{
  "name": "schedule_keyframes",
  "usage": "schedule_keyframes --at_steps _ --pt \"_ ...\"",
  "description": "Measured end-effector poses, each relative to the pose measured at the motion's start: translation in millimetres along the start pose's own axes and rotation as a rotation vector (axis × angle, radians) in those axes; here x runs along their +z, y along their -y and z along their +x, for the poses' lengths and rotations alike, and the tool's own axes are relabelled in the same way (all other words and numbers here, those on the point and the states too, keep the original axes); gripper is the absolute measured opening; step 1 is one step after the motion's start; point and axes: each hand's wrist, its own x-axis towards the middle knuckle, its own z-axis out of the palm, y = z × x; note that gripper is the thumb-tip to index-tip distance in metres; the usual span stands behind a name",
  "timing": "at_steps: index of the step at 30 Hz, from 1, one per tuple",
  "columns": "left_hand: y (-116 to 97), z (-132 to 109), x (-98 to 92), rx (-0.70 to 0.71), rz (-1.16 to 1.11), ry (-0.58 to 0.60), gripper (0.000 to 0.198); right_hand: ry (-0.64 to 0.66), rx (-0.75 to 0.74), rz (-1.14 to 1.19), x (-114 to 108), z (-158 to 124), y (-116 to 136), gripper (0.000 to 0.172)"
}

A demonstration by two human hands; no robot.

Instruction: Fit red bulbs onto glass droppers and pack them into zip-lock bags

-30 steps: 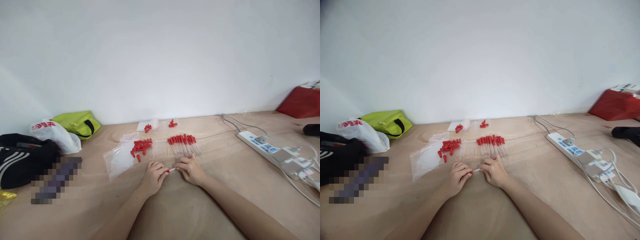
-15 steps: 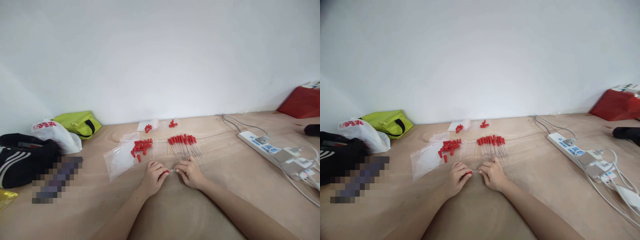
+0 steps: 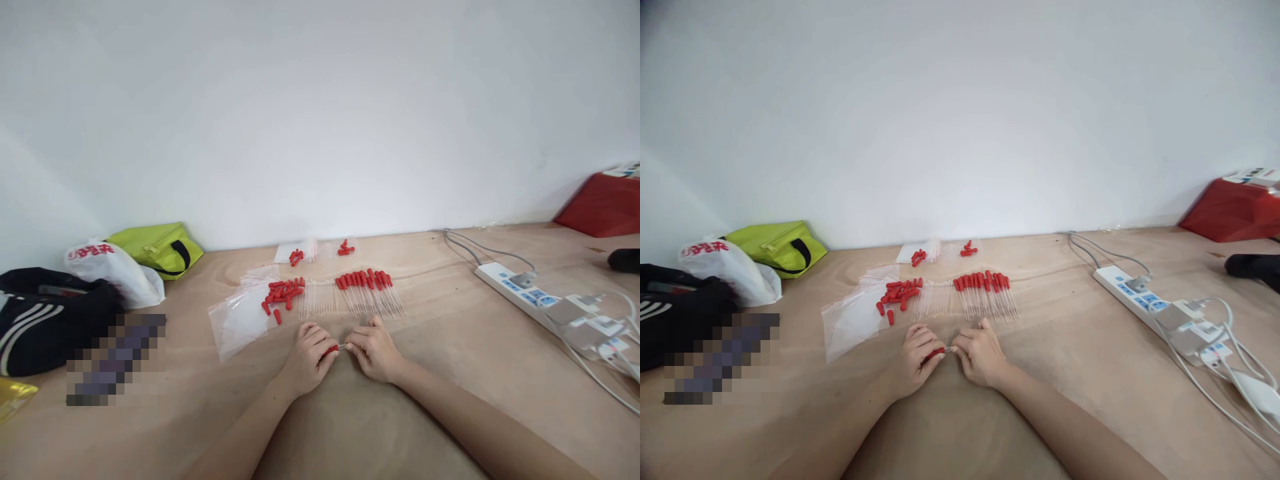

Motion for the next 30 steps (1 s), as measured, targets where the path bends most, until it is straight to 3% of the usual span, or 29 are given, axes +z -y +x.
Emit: schedule_keyframes --at_steps 10,14,19,21,23,26,30 --pt "7.3 -0.8 3.9 -0.058 0.013 -0.038 0.018 0.019 -0.116 -0.156 -8.3 6.2 -6.5 0.020" --pt "13.9 -1.7 3.8 -0.033 -0.012 -0.002 0.018 0.031 -0.184 -0.229 -11.6 7.8 -8.1 0.020" --pt "18.5 -5.2 3.8 -0.019 -0.043 0.003 0.025 -0.023 -0.150 -0.211 -14.0 6.0 -16.4 0.020" --pt "19.8 -7.1 4.3 -0.072 -0.051 -0.051 0.035 -0.109 -0.024 -0.197 -16.7 5.4 -26.6 0.021" --pt "20.6 -8.0 4.9 -0.128 -0.067 -0.092 0.043 -0.264 0.211 -0.204 -20.1 6.4 -39.8 0.024" --pt "20.0 -7.1 5.3 -0.135 -0.081 -0.087 0.036 -0.458 0.592 -0.251 -24.3 12.7 -58.7 0.028" --pt "16.4 -4.0 3.8 -0.100 -0.083 -0.025 0.017 -0.462 0.822 -0.260 -23.4 26.5 -70.3 0.029"
